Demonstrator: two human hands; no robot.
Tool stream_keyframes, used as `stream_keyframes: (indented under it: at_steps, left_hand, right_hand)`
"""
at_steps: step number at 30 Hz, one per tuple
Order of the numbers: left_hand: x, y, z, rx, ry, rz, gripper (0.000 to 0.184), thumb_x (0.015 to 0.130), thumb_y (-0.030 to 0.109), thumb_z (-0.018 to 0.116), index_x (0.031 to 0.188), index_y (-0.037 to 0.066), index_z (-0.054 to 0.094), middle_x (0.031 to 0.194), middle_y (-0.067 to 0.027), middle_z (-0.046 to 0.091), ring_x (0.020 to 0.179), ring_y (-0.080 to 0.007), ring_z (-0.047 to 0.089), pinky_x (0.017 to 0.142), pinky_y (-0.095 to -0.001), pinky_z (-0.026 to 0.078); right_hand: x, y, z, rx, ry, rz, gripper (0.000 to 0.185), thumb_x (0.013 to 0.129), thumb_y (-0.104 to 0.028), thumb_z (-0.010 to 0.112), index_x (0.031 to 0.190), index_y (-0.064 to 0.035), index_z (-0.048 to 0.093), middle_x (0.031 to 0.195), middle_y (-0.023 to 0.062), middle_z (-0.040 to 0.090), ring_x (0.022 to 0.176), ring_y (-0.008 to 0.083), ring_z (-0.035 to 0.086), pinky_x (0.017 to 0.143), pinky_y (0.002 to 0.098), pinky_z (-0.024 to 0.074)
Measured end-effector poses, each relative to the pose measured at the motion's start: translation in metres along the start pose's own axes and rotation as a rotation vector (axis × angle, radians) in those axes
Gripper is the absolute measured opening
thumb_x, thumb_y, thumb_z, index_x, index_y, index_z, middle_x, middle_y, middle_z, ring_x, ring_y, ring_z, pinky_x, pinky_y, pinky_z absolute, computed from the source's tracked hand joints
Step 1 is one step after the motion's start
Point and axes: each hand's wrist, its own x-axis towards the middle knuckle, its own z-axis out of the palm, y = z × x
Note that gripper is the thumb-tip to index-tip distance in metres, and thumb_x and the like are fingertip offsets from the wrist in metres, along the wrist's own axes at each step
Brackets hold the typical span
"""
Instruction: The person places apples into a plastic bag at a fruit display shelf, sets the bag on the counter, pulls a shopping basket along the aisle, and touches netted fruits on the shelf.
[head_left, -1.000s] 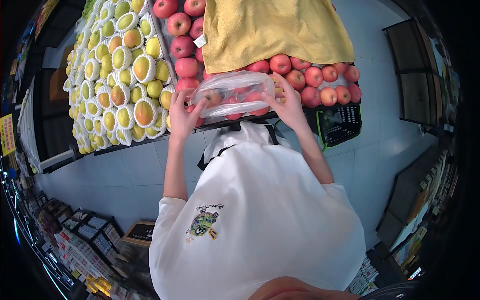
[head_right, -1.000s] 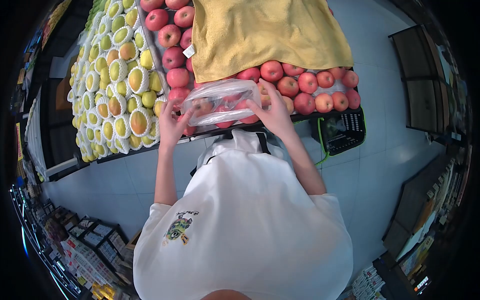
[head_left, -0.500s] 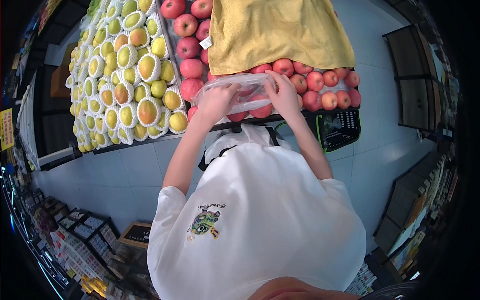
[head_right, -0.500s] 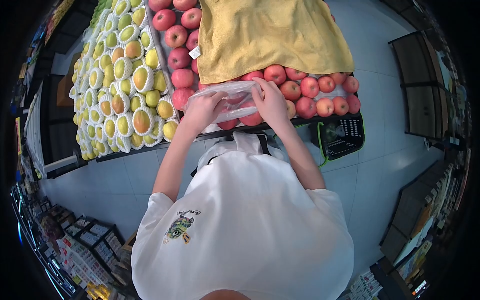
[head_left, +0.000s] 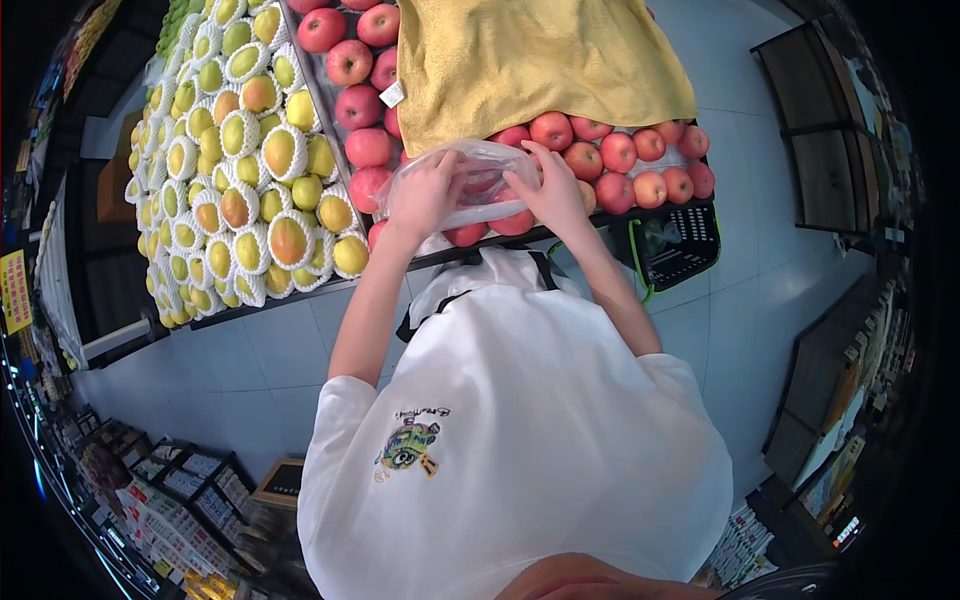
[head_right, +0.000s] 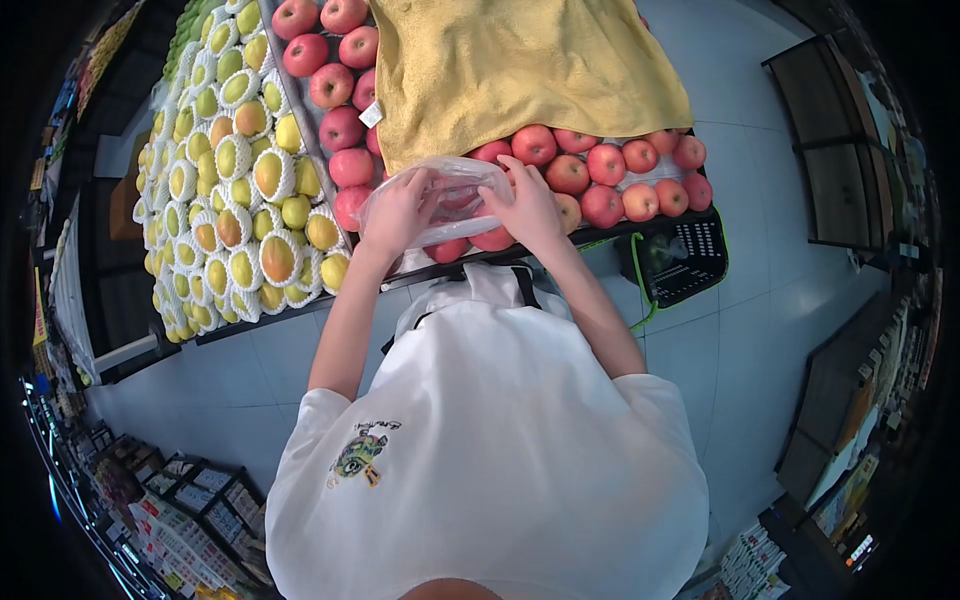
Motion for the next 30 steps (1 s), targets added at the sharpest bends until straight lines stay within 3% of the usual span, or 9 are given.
stream_keyframes:
  at_steps: [2, 4, 7, 12, 17, 23, 25, 28, 30]
  left_hand:
    - [0.001, 0.000, 0.005, -0.042, -0.098, -0.037, 0.033, 0.089, 0.016, 0.070, 0.121, 0.008, 0.066, 0.117, -0.0130, 0.070, 0.110, -0.0344, 0.066, 0.095, -0.0447, 0.052]
    - [0.005, -0.008, 0.016, 0.127, -0.017, 0.170, 0.032, 0.088, 0.011, 0.068, 0.120, 0.008, 0.067, 0.118, -0.0104, 0.069, 0.115, -0.0325, 0.063, 0.098, -0.0435, 0.050]
    - [0.005, -0.014, 0.020, 0.260, 0.128, 0.230, 0.037, 0.085, 0.011, 0.066, 0.122, 0.010, 0.067, 0.119, -0.0084, 0.068, 0.114, -0.0303, 0.063, 0.096, -0.0435, 0.052]
    - [0.002, -0.007, 0.018, 0.192, 0.058, 0.223, 0.034, 0.089, 0.010, 0.065, 0.123, 0.010, 0.068, 0.120, -0.0084, 0.066, 0.112, -0.0320, 0.062, 0.098, -0.0443, 0.050]
    - [0.000, -0.007, 0.023, 0.219, -0.024, 0.115, 0.030, 0.089, 0.011, 0.066, 0.120, 0.009, 0.069, 0.116, -0.0101, 0.065, 0.112, -0.0324, 0.062, 0.097, -0.0451, 0.050]
    - [-0.034, 0.017, -0.033, -0.199, 0.101, 0.192, 0.019, 0.092, 0.011, 0.067, 0.110, 0.007, 0.072, 0.104, -0.0146, 0.071, 0.090, -0.0312, 0.069, 0.080, -0.0414, 0.055]
    - [-0.057, 0.003, -0.037, -0.264, 0.275, -0.106, 0.015, 0.097, 0.012, 0.067, 0.108, 0.004, 0.073, 0.091, -0.0109, 0.072, 0.073, -0.0211, 0.067, 0.068, -0.0316, 0.054]
    - [-0.086, -0.026, -0.035, -0.332, 0.554, -0.310, 0.018, 0.101, 0.015, 0.066, 0.109, 0.001, 0.073, 0.080, -0.0049, 0.069, 0.066, -0.0100, 0.060, 0.063, -0.0248, 0.049]
    - [-0.098, -0.045, -0.027, -0.441, 0.623, -0.374, 0.019, 0.102, 0.017, 0.065, 0.110, 0.001, 0.072, 0.078, -0.0026, 0.067, 0.067, -0.0075, 0.059, 0.062, -0.0241, 0.048]
  right_hand:
    - [0.001, 0.003, 0.004, -0.043, 0.020, -0.040, 0.053, 0.089, -0.030, 0.077, 0.134, -0.0072, 0.060, 0.108, 0.0164, 0.067, 0.099, 0.0334, 0.067, 0.084, 0.0432, 0.0557]
    - [0.003, 0.006, 0.009, -0.084, 0.035, -0.085, 0.053, 0.087, -0.025, 0.079, 0.133, -0.0053, 0.061, 0.109, 0.0174, 0.067, 0.099, 0.0317, 0.067, 0.084, 0.0406, 0.0562]
    - [0.008, 0.009, 0.012, -0.052, -0.005, -0.005, 0.050, 0.087, -0.020, 0.077, 0.131, -0.0047, 0.061, 0.109, 0.0178, 0.067, 0.101, 0.0336, 0.067, 0.087, 0.0425, 0.0556]
    - [0.011, 0.013, 0.013, -0.008, 0.056, -0.065, 0.045, 0.087, -0.015, 0.074, 0.129, -0.0037, 0.062, 0.108, 0.0181, 0.068, 0.096, 0.0347, 0.068, 0.086, 0.0431, 0.0553]
    - [0.013, 0.002, 0.007, 0.042, 0.013, -0.018, 0.051, 0.083, -0.020, 0.079, 0.129, -0.0050, 0.061, 0.104, 0.0168, 0.066, 0.093, 0.0315, 0.068, 0.084, 0.0413, 0.0561]
    - [0.005, 0.008, 0.001, 0.096, 0.045, 0.008, 0.066, 0.080, -0.028, 0.086, 0.135, -0.0068, 0.058, 0.112, 0.0136, 0.060, 0.090, 0.0239, 0.065, 0.080, 0.0351, 0.0556]
    - [-0.001, 0.008, -0.005, 0.134, 0.066, 0.018, 0.067, 0.080, -0.029, 0.087, 0.136, -0.0071, 0.057, 0.115, 0.0128, 0.058, 0.090, 0.0223, 0.064, 0.079, 0.0328, 0.0552]
    - [-0.009, 0.010, -0.009, 0.212, 0.052, 0.091, 0.068, 0.080, -0.030, 0.088, 0.136, -0.0076, 0.057, 0.118, 0.0104, 0.057, 0.090, 0.0190, 0.063, 0.079, 0.0310, 0.0547]
    - [-0.013, 0.016, -0.008, 0.276, 0.046, 0.118, 0.066, 0.081, -0.027, 0.088, 0.137, -0.0085, 0.057, 0.116, 0.0090, 0.059, 0.089, 0.0155, 0.062, 0.078, 0.0290, 0.0544]
